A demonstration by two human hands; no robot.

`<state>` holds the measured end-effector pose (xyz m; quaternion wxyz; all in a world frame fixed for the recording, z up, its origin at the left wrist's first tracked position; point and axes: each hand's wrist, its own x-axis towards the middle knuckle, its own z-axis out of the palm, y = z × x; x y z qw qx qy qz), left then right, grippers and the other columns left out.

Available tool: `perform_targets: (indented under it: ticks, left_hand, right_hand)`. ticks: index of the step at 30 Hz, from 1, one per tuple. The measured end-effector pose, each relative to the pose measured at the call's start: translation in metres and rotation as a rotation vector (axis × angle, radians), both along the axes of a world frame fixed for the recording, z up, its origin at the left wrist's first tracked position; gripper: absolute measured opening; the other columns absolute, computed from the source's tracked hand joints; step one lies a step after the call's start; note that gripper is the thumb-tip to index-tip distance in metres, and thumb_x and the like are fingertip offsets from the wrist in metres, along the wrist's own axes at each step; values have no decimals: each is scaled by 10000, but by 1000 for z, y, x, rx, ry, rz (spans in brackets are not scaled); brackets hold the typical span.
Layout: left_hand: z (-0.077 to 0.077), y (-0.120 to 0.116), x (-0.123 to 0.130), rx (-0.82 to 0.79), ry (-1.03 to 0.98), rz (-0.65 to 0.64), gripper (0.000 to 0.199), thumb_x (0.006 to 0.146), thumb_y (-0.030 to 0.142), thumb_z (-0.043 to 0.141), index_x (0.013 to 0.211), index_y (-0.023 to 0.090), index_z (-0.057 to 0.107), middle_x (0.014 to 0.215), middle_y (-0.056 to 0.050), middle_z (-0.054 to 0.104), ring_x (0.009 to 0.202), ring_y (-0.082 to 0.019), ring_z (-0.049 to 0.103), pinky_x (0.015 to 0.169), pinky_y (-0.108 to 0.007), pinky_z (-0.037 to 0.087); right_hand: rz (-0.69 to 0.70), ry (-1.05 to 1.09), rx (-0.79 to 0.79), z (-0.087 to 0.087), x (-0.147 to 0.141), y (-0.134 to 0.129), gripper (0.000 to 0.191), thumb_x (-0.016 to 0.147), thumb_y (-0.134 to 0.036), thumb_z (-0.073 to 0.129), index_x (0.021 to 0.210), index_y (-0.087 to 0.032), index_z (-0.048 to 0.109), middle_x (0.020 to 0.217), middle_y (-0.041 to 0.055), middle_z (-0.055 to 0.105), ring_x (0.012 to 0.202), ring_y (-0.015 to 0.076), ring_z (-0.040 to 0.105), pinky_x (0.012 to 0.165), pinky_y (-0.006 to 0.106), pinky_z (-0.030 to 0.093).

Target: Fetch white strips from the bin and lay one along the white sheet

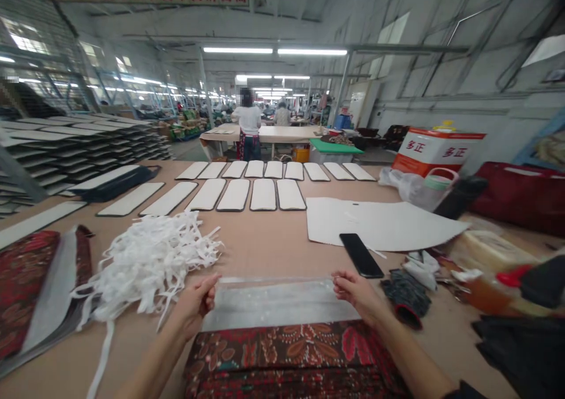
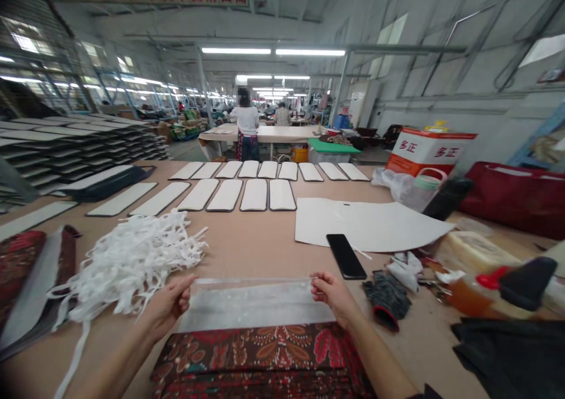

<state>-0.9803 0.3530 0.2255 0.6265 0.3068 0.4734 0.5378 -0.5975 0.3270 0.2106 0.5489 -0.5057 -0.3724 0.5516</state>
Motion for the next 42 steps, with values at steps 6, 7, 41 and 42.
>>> perform_targets:
  ticks: [6, 7, 41, 42]
  left_hand:
    - [-2, -9, -6, -77, -86, -109, 153, 723, 145, 629, 861, 87, 600, 671, -26, 595, 541, -68, 539, 520, -168, 475]
    - [-3, -10, -6, -74, -57, -116, 169, 716, 137, 628, 873, 82, 599, 675, -29, 600, 546, -68, 539, 528, -168, 472]
    - [23, -25, 97, 537, 546, -180, 752, 691, 225, 610, 1335, 174, 227, 669, 37, 552, 625, -114, 521, 627, -226, 412]
    - [22, -26, 99, 504, 432, -174, 748, 672, 267, 643, 1312, 170, 267, 723, 18, 569, 653, -116, 530, 637, -227, 417]
  right_hand:
    - [35, 140, -52, -17, 17, -2, 318, 609, -296, 716, 862, -148, 593, 735, 42, 617, 683, 148, 587, 627, 227, 495]
    - [22, 126, -47, -22, 20, 1, 326, 605, -315, 715, 853, -139, 599, 759, 57, 625, 718, 164, 595, 668, 248, 501]
    - [402, -1163, 628, 72, -153, 1, 145, 805, -115, 434, 765, -151, 569, 785, 47, 568, 735, 157, 526, 690, 276, 431]
    - [376, -1128, 618, 72, -154, 0, 143, 806, -121, 431, 758, -153, 562, 776, 43, 566, 726, 155, 522, 681, 273, 426]
